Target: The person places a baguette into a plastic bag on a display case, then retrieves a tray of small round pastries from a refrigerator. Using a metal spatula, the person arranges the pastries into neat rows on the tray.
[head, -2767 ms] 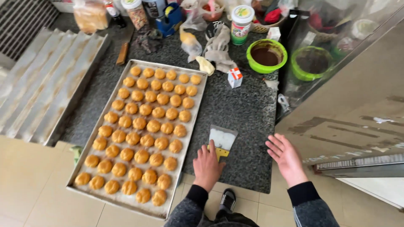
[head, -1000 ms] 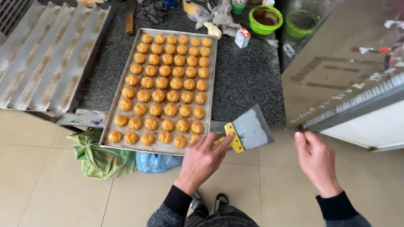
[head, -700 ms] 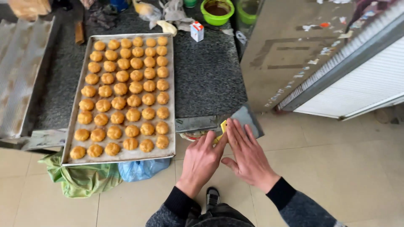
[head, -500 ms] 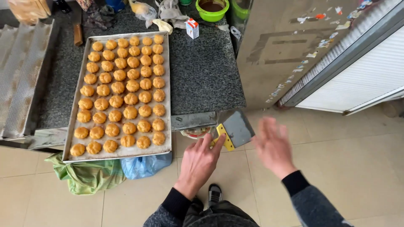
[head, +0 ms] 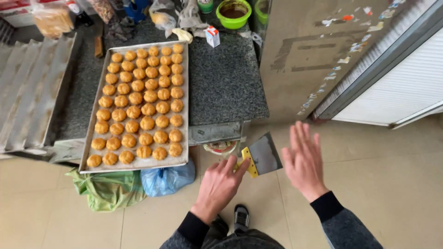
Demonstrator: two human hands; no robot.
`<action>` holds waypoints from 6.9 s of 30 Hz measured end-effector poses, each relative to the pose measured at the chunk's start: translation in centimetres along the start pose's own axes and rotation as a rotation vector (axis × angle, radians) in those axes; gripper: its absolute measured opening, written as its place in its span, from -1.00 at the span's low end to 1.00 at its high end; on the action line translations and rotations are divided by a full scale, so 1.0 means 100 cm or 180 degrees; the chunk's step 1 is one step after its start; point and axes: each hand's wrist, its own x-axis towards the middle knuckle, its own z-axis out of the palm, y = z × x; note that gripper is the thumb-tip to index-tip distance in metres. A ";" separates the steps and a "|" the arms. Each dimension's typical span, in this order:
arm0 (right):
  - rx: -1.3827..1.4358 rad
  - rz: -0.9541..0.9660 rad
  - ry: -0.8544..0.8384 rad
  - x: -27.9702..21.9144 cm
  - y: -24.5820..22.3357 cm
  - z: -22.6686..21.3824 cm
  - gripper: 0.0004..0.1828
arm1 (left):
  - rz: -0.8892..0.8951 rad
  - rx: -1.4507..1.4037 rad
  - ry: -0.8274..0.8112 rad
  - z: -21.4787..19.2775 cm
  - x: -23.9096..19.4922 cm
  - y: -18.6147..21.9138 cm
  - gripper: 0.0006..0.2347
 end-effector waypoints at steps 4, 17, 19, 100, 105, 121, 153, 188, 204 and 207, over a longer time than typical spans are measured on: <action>0.0431 -0.1420 0.0080 -0.006 -0.028 0.012 -0.14 | -0.0080 -0.0058 -0.0049 0.009 -0.002 -0.002 -0.68; 0.8215 0.1190 -0.1918 0.029 -0.069 -0.039 0.11 | -0.3547 -0.4584 0.1506 -0.003 -0.006 -0.039 -0.53; 0.8150 0.1238 -0.1960 0.023 -0.091 -0.037 0.05 | -0.3198 -0.3951 0.1400 -0.032 0.013 -0.035 -0.50; 0.4913 0.3978 -0.1387 0.031 -0.363 0.310 -0.76 | -0.3891 -0.1226 0.0115 -0.046 -0.342 -0.342 -0.48; 0.4701 0.3791 -0.2037 0.046 -0.378 0.281 -0.59 | -0.4067 -0.0880 -0.0187 -0.075 -0.344 -0.338 -0.54; 0.4527 0.3023 -0.3726 0.059 -0.469 0.329 -0.28 | -0.3042 0.0531 -0.1594 -0.025 -0.266 -0.379 -0.86; 0.4547 0.3680 -0.3229 0.050 -0.451 0.395 -0.43 | -0.3016 0.0984 -0.0938 0.025 -0.271 -0.359 -0.87; 0.4198 0.3513 -0.3188 0.056 -0.459 0.375 -0.45 | -0.2954 0.1171 -0.0630 0.075 -0.235 -0.413 -0.74; 0.2194 -0.0051 -0.1776 0.141 -0.535 0.285 -0.60 | -0.2526 0.1242 -0.1744 -0.022 -0.258 -0.429 -0.75; 0.1495 -0.0803 -0.1582 0.163 -0.546 0.312 -0.50 | -0.2552 0.1288 -0.1817 -0.057 -0.265 -0.426 -0.77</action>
